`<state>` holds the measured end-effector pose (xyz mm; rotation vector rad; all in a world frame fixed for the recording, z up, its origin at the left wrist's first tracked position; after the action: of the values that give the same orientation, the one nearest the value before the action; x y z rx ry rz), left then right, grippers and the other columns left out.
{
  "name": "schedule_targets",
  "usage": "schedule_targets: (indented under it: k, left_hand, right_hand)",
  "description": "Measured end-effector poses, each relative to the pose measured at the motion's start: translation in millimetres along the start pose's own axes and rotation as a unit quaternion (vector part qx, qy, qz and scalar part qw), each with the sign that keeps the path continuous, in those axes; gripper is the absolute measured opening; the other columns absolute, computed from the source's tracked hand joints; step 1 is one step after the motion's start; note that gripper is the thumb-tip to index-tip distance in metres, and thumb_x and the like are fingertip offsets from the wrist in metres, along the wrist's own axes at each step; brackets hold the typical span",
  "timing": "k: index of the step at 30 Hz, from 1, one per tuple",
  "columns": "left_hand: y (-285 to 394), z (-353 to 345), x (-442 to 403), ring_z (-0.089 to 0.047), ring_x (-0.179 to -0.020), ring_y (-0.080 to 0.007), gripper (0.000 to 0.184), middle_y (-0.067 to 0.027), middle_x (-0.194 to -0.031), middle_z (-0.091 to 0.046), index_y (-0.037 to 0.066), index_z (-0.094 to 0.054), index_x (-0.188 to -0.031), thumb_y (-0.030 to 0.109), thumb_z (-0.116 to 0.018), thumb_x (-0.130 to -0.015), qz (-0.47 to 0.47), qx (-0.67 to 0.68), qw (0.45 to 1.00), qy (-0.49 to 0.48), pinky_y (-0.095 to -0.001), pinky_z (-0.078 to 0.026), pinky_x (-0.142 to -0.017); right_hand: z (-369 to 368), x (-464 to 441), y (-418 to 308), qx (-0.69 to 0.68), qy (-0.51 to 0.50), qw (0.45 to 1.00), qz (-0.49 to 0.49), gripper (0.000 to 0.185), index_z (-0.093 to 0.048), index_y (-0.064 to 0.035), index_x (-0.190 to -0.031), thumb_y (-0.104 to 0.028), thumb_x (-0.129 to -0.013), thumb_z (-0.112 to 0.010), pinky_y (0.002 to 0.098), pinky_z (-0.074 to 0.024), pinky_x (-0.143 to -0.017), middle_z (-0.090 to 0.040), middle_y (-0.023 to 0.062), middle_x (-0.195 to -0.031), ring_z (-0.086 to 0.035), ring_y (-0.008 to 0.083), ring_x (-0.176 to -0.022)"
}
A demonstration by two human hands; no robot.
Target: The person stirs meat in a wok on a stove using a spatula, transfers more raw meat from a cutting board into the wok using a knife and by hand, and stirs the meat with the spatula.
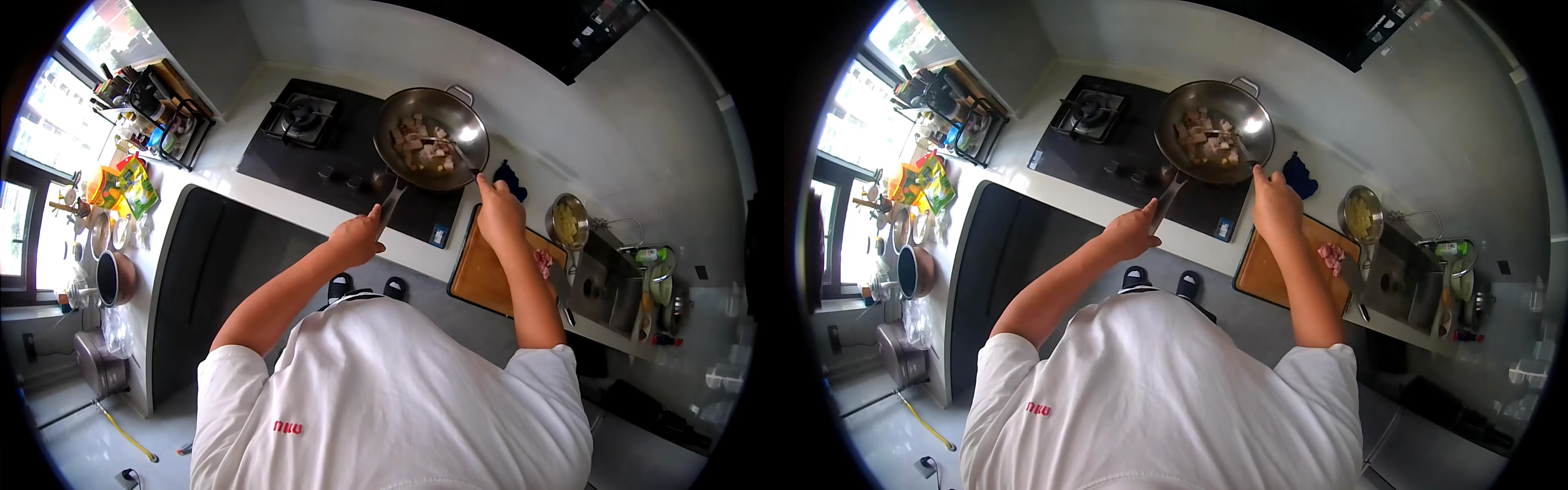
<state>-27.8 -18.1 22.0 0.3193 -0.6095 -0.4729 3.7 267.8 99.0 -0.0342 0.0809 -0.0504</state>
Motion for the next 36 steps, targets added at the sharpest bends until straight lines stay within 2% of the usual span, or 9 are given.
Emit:
schedule_targets:
  k: [2,5,10,14,20,26,29,32,36]
  left_hand:
    - [0.9,1.1,0.5,-0.067,-0.110,-0.0404,0.099,-0.0237,-0.117,-0.067,0.001,-0.021,-0.162,0.032,-0.078,-0.088,0.002,0.005,1.000,0.001,-0.0456,-0.053,-0.097]
    - [-5.0,-2.6,-1.4,-0.067,-0.110,-0.0403,0.099,-0.0237,-0.117,-0.067,0.001,-0.021,-0.162,0.031,-0.079,-0.088,-0.003,0.002,1.000,0.015,-0.0454,-0.053,-0.097]
    - [2.0,3.8,0.8,-0.066,-0.111,-0.0397,0.098,-0.0236,-0.118,-0.067,0.001,-0.022,-0.162,0.032,-0.078,-0.088,0.008,0.000,1.000,-0.012,-0.0455,-0.052,-0.098]
    - [-3.3,-1.2,-1.9,-0.066,-0.112,-0.0396,0.098,-0.0235,-0.118,-0.067,0.001,-0.022,-0.162,0.033,-0.078,-0.088,0.002,-0.009,1.000,0.003,-0.0453,-0.052,-0.098]
    - [-5.8,-4.6,-0.4,-0.066,-0.113,-0.0397,0.098,-0.0230,-0.120,-0.067,0.002,-0.021,-0.163,0.033,-0.078,-0.089,-0.004,0.008,1.000,0.016,-0.0454,-0.052,-0.098]
    - [-0.6,-0.9,-1.4,-0.065,-0.114,-0.0397,0.098,-0.0222,-0.122,-0.067,0.003,-0.021,-0.163,0.033,-0.077,-0.090,0.011,-0.007,1.000,-0.008,-0.0453,-0.052,-0.099]
    - [0.0,1.5,0.6,-0.066,-0.114,-0.0398,0.098,-0.0226,-0.121,-0.067,0.003,-0.020,-0.163,0.033,-0.077,-0.090,0.018,-0.003,1.000,-0.009,-0.0454,-0.052,-0.099]
    - [0.1,1.0,-0.7,-0.066,-0.113,-0.0399,0.098,-0.0230,-0.120,-0.067,0.003,-0.020,-0.163,0.033,-0.078,-0.090,0.018,-0.002,1.000,-0.006,-0.0455,-0.052,-0.099]
    - [1.9,2.0,1.5,-0.066,-0.113,-0.0402,0.098,-0.0236,-0.121,-0.067,0.003,-0.020,-0.163,0.032,-0.078,-0.089,0.018,-0.002,1.000,-0.011,-0.0454,-0.052,-0.099]
  right_hand:
    - [-22.2,-0.6,4.8,0.018,-0.003,1.000,0.011,0.053,-0.063,-0.0091,-0.139,-0.001,-0.087,-0.061,0.0456,-0.0577,-0.075,-0.063,0.0167,-0.104,-0.070,0.0363,-0.086]
    - [-7.3,4.1,-3.2,-0.002,-0.013,1.000,-0.004,0.052,-0.063,-0.0094,-0.139,0.000,-0.088,-0.060,0.0454,-0.0576,-0.075,-0.063,0.0172,-0.104,-0.070,0.0367,-0.087]
    - [-15.6,-16.1,-6.7,-0.034,0.061,0.997,0.027,0.054,-0.066,-0.0137,-0.137,0.002,-0.086,-0.059,0.0457,-0.0556,-0.074,-0.062,0.0131,-0.103,-0.067,0.0357,-0.085]
    - [-27.4,-12.1,-7.3,0.016,0.020,0.997,0.067,0.051,-0.067,-0.0146,-0.135,0.002,-0.087,-0.059,0.0437,-0.0550,-0.072,-0.062,0.0122,-0.102,-0.067,0.0333,-0.085]
    - [19.0,13.9,-5.3,0.006,0.025,0.999,0.035,0.052,-0.067,-0.0134,-0.136,0.003,-0.087,-0.061,0.0442,-0.0547,-0.073,-0.061,0.0120,-0.100,-0.066,0.0327,-0.086]
    - [-9.7,0.1,6.7,0.030,0.003,0.999,0.011,0.052,-0.066,-0.0118,-0.137,0.001,-0.087,-0.061,0.0458,-0.0563,-0.074,-0.063,0.0152,-0.101,-0.068,0.0347,-0.085]
    - [10.2,2.6,11.7,0.005,0.008,1.000,-0.014,0.051,-0.066,-0.0119,-0.137,0.000,-0.087,-0.061,0.0455,-0.0565,-0.075,-0.063,0.0156,-0.102,-0.069,0.0349,-0.085]
    - [25.2,12.1,5.6,0.005,0.008,1.000,-0.016,0.051,-0.066,-0.0123,-0.137,0.001,-0.088,-0.061,0.0453,-0.0568,-0.076,-0.063,0.0153,-0.102,-0.069,0.0346,-0.086]
    - [-0.7,4.7,-2.2,0.003,-0.004,1.000,0.018,0.054,-0.065,-0.0127,-0.138,0.001,-0.086,-0.062,0.0449,-0.0572,-0.076,-0.063,0.0147,-0.104,-0.069,0.0340,-0.087]
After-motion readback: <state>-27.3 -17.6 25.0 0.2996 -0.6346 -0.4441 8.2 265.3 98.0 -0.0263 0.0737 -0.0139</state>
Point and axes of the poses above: each hand's wrist, its own x-axis away from the middle knuckle, its own z-axis out of the back of the hand, y = z × x, the point moved 3 cm from there along -x, towards the middle knuckle
